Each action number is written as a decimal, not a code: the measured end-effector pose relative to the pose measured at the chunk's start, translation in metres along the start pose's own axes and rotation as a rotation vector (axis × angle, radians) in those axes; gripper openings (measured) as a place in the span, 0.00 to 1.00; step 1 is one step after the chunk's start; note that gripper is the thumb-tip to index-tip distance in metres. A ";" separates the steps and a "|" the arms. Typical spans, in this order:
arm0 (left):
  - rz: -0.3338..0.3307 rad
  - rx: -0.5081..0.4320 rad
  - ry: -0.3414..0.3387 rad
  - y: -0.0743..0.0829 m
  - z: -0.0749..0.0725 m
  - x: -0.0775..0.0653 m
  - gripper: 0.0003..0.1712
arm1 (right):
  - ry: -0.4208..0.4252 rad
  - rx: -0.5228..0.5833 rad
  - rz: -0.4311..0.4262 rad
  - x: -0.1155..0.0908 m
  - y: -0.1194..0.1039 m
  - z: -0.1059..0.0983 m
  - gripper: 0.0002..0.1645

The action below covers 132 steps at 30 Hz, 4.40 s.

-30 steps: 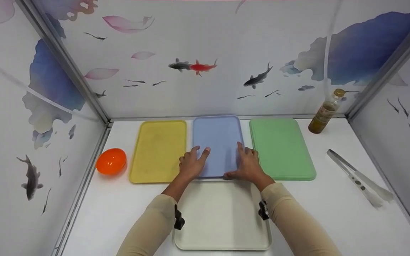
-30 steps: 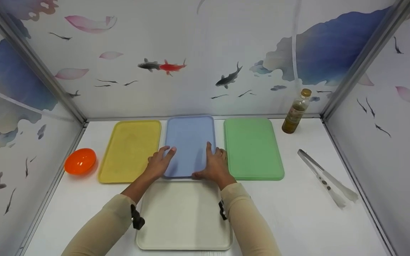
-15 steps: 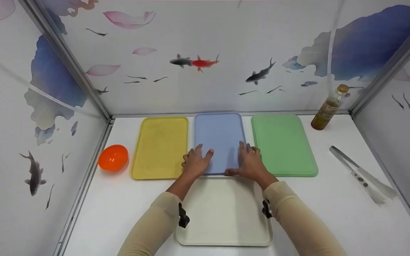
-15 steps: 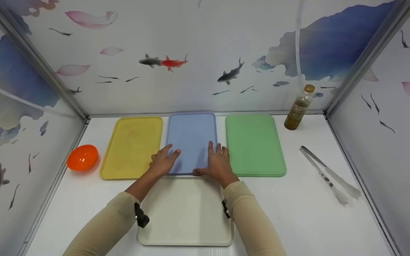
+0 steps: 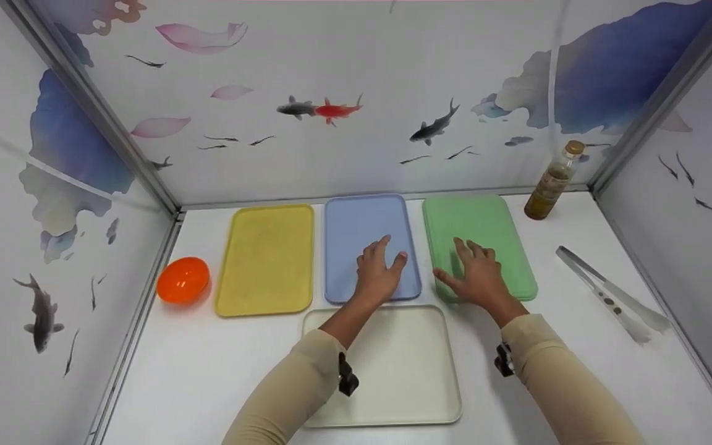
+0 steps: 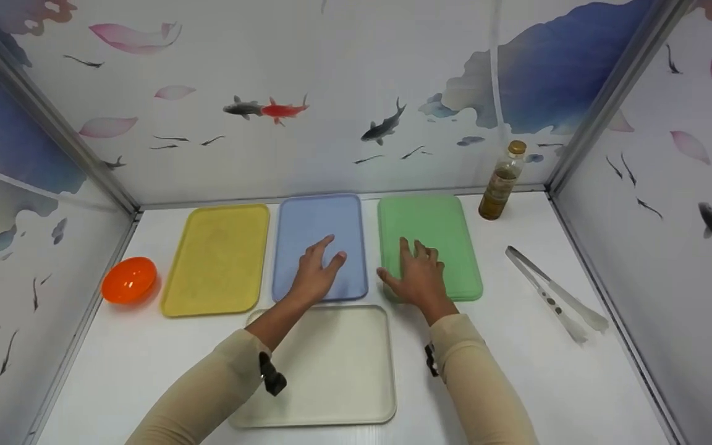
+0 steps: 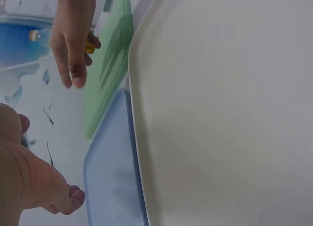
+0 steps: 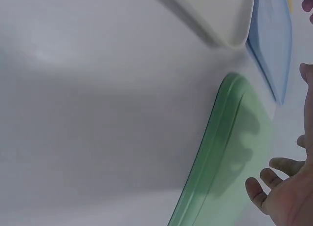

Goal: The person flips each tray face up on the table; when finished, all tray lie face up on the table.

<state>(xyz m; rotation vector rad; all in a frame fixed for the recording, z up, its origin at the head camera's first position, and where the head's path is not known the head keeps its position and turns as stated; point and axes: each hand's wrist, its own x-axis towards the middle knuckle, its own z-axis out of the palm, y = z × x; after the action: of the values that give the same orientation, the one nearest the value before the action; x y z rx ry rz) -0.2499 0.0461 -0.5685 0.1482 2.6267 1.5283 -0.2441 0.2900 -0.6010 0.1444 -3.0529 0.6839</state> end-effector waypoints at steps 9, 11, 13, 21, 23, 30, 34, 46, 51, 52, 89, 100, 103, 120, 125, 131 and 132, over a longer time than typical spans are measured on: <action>0.014 -0.093 -0.178 0.008 0.053 0.011 0.41 | -0.010 -0.026 0.132 -0.021 0.058 -0.023 0.55; -0.027 -0.099 -0.222 0.011 0.061 0.009 0.43 | -0.031 -0.016 0.166 -0.026 0.068 -0.024 0.54; -0.072 -0.094 -0.254 0.013 0.069 0.008 0.45 | -0.051 0.000 0.197 -0.030 0.075 -0.023 0.53; -0.188 0.034 -0.271 0.024 0.096 0.000 0.44 | -0.068 0.107 0.219 -0.039 0.091 -0.020 0.46; -0.196 0.073 -0.263 0.021 0.106 0.002 0.45 | -0.057 0.125 0.227 -0.039 0.093 -0.020 0.46; -0.165 0.078 -0.192 0.027 0.120 -0.003 0.41 | -0.055 0.147 0.243 -0.041 0.093 -0.020 0.46; -0.150 0.051 -0.163 0.040 0.116 -0.012 0.37 | -0.049 0.160 0.247 -0.041 0.093 -0.023 0.47; 0.045 -0.017 0.008 0.060 0.105 -0.015 0.36 | -0.075 0.261 0.293 -0.031 0.080 -0.022 0.58; 0.125 -0.024 0.089 0.067 0.104 -0.016 0.42 | -0.095 0.315 0.273 -0.027 0.070 -0.020 0.60; 0.146 -0.029 0.106 0.069 0.104 -0.016 0.43 | -0.100 0.324 0.263 -0.026 0.068 -0.020 0.60; 0.384 -0.064 0.004 0.112 0.094 -0.015 0.49 | -0.059 0.642 0.275 -0.013 0.043 -0.018 0.52; 0.404 -0.043 -0.053 0.119 0.094 -0.011 0.49 | -0.135 0.719 0.132 -0.005 0.044 -0.040 0.50; 0.410 -0.042 -0.057 0.121 0.096 -0.010 0.48 | -0.099 0.704 0.107 -0.003 0.039 -0.051 0.47; 0.324 -0.239 -0.089 0.125 0.098 0.005 0.43 | 0.197 0.568 -0.058 0.014 0.014 -0.096 0.37; 0.348 -0.290 -0.041 0.111 0.103 0.016 0.36 | 0.227 0.543 -0.068 0.014 0.016 -0.098 0.35; 0.321 -0.240 -0.022 0.097 0.114 0.029 0.26 | 0.224 0.549 -0.053 0.012 0.014 -0.094 0.35; 0.293 -0.223 -0.031 0.096 0.116 0.031 0.26 | 0.220 0.548 -0.050 0.012 0.013 -0.093 0.35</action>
<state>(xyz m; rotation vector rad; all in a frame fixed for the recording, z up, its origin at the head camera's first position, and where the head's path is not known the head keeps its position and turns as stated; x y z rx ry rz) -0.2613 0.1974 -0.5436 0.5538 2.4722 1.8774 -0.2584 0.3408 -0.5218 0.1345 -2.5722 1.4067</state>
